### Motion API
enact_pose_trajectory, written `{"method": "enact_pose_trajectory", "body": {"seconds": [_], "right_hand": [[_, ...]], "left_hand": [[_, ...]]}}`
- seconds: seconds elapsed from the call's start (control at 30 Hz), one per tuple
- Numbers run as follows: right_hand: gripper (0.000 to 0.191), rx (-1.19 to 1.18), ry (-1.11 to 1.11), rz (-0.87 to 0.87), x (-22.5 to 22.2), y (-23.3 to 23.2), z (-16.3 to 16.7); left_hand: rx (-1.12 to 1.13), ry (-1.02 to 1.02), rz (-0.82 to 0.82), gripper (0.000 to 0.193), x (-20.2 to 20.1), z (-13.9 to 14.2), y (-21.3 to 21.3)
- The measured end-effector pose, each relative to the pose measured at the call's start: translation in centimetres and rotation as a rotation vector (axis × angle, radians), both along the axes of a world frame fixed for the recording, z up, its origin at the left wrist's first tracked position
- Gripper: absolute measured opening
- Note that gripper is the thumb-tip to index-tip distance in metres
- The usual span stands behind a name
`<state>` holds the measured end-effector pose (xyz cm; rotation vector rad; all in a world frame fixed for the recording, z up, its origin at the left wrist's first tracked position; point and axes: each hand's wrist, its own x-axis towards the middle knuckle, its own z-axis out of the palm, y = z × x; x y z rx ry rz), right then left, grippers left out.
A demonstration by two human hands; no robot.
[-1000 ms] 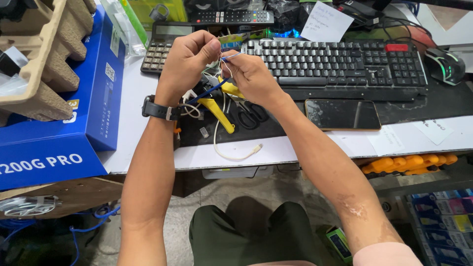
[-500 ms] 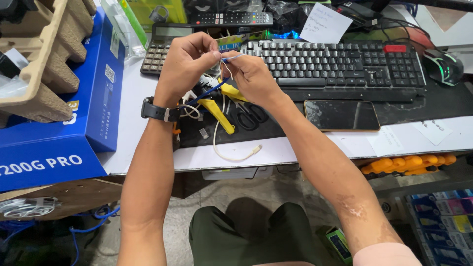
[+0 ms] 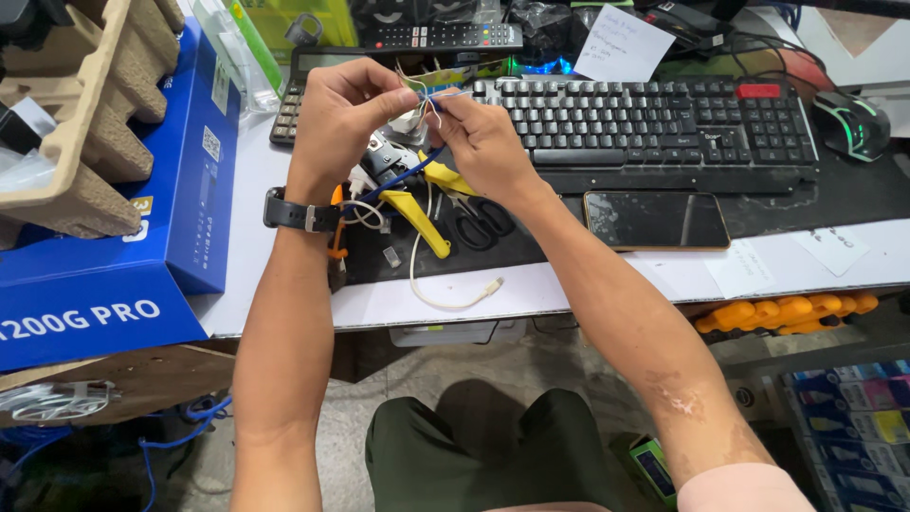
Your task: The person carries a boxed wireless router to a work desk and sits down. They use yellow crimping pliers to strip the jacket from a blue ethernet cable, separate and straighten the colored inner wires, and begin arranging the wires into an RJ45 connector.
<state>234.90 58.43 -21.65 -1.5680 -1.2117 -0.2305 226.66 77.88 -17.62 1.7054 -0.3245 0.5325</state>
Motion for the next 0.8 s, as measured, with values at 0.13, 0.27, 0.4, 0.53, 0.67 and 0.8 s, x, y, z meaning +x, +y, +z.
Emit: {"method": "enact_pose_trajectory", "body": {"seconds": [0.13,0.27,0.4,0.53,0.67,0.8], "right_hand": [[0.014,-0.011,0.063,0.018,-0.2,-0.1,0.0],[0.015,0.039,0.011,0.052,-0.6,0.0,-0.2],[0.013,0.092,0.024,0.082,-1.0,0.0,-0.6],[0.015,0.077,0.127,0.094,-0.8,0.1,-0.9],[0.018,0.101,0.214,0.149,-0.5,0.4,-1.3],[0.018,0.104,0.306,0.184,0.0,0.5,-1.8]], "left_hand": [[-0.056,-0.034,-0.070,0.010,-0.3,0.1,-0.1],[-0.034,-0.010,-0.035,0.008,0.0,0.1,-0.4],[-0.138,0.102,-0.135,0.009,0.0,0.0,0.0],[-0.069,0.169,-0.183,0.009,-0.1,-0.3,1.0],[-0.006,0.056,-0.019,0.016,1.0,-0.6,0.3],[-0.001,-0.138,0.101,0.020,0.9,-0.5,-0.7]]}}
